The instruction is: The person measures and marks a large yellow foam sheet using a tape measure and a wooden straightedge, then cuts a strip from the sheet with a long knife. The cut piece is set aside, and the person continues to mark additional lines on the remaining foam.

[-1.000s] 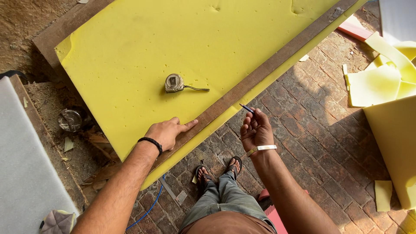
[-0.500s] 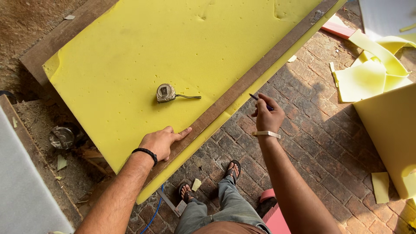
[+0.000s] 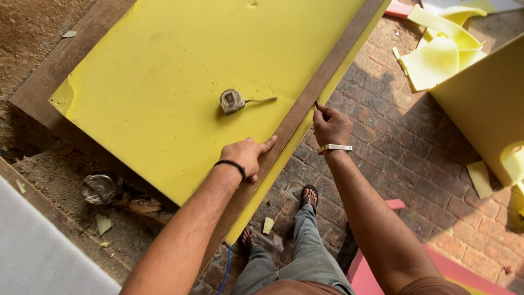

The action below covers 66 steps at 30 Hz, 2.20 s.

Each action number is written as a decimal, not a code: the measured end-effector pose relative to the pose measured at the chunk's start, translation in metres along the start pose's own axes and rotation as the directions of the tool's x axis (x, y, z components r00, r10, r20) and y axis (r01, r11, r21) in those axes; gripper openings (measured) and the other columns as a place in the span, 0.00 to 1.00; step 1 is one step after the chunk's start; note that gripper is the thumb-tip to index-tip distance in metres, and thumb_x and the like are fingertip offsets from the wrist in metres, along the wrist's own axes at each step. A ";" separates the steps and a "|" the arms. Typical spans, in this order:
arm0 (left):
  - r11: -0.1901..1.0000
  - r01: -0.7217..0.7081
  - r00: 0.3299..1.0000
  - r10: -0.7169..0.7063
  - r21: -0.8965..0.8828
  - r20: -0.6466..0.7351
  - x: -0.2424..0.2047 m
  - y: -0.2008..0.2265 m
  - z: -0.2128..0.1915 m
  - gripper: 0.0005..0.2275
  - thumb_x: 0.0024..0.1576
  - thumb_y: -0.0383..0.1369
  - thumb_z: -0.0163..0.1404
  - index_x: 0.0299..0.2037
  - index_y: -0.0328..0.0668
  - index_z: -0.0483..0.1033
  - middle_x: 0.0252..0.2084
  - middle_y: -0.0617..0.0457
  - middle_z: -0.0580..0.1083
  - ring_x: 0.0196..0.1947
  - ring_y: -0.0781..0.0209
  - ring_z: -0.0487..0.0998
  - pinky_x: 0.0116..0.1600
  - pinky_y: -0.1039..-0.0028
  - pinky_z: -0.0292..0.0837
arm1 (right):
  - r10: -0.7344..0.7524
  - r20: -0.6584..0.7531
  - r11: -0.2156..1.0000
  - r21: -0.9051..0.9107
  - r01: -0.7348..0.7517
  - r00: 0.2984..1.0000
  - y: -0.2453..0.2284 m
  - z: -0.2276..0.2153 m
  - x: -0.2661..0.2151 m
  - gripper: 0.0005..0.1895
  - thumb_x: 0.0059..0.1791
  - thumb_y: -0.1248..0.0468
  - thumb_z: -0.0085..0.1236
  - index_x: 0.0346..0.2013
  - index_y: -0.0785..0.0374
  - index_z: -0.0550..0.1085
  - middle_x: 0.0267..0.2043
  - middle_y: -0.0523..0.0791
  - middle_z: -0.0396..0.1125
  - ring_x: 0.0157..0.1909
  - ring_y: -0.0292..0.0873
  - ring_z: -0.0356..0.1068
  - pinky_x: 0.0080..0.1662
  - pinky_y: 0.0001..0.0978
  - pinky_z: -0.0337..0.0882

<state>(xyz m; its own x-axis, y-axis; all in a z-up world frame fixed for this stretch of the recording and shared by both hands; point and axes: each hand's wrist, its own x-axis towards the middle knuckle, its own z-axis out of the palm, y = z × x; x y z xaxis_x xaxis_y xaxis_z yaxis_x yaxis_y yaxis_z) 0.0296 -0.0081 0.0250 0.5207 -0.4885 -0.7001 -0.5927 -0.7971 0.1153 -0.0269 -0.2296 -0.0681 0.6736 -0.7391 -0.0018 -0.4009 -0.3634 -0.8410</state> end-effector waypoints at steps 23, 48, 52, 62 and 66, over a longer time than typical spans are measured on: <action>0.992 -0.086 0.996 0.083 -0.092 -0.041 -0.014 -0.010 0.017 0.53 0.51 0.21 0.60 0.76 0.81 0.35 0.54 0.59 0.79 0.51 0.63 0.79 0.58 0.67 0.75 | 0.337 0.688 0.898 -0.030 -0.439 0.643 -0.072 -0.014 -0.365 0.18 0.48 0.64 0.62 0.53 0.63 0.79 0.27 0.47 0.78 0.24 0.34 0.73 0.28 0.29 0.74; 0.916 0.060 0.998 -0.049 -0.396 0.039 0.030 -0.007 0.027 0.20 0.70 0.44 0.32 0.73 0.78 0.55 0.31 0.55 0.78 0.19 0.64 0.78 0.38 0.73 0.81 | 0.211 0.142 0.976 -0.079 -0.201 0.967 -0.036 -0.006 0.018 0.15 0.52 0.61 0.59 0.52 0.64 0.78 0.31 0.47 0.77 0.25 0.36 0.75 0.27 0.31 0.76; 0.836 0.134 0.988 -0.075 -0.532 0.132 0.028 -0.012 0.034 0.19 0.72 0.50 0.32 0.73 0.77 0.58 0.26 0.53 0.78 0.20 0.63 0.78 0.37 0.71 0.82 | 0.157 0.280 0.987 -0.082 -0.139 0.947 -0.040 -0.001 -0.098 0.16 0.51 0.61 0.60 0.51 0.65 0.78 0.28 0.47 0.76 0.24 0.38 0.76 0.27 0.31 0.76; 0.985 -0.130 0.990 0.122 -0.116 -0.076 0.002 -0.014 0.018 0.53 0.47 0.21 0.63 0.74 0.82 0.39 0.54 0.58 0.78 0.47 0.61 0.80 0.54 0.65 0.76 | -0.097 0.639 0.990 -0.015 0.138 0.763 -0.078 -0.009 -0.339 0.15 0.45 0.61 0.65 0.44 0.65 0.81 0.28 0.50 0.78 0.27 0.38 0.77 0.34 0.31 0.76; 0.949 -0.047 0.998 0.058 -0.311 0.025 -0.003 -0.018 0.031 0.46 0.54 0.22 0.51 0.77 0.80 0.39 0.53 0.50 0.82 0.49 0.57 0.86 0.56 0.65 0.80 | 0.152 0.752 0.987 -0.076 -0.144 0.642 -0.078 -0.028 -0.345 0.15 0.47 0.62 0.62 0.47 0.62 0.81 0.24 0.47 0.76 0.22 0.35 0.73 0.29 0.29 0.73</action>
<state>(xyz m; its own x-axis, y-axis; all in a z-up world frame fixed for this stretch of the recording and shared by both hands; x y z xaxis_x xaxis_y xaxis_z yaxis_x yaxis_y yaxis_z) 0.0198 0.0189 0.0034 0.4702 -0.5245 -0.7098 -0.3956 -0.8442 0.3617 -0.2456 0.0384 0.0131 0.8382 -0.1027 -0.5356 -0.5398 -0.2957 -0.7882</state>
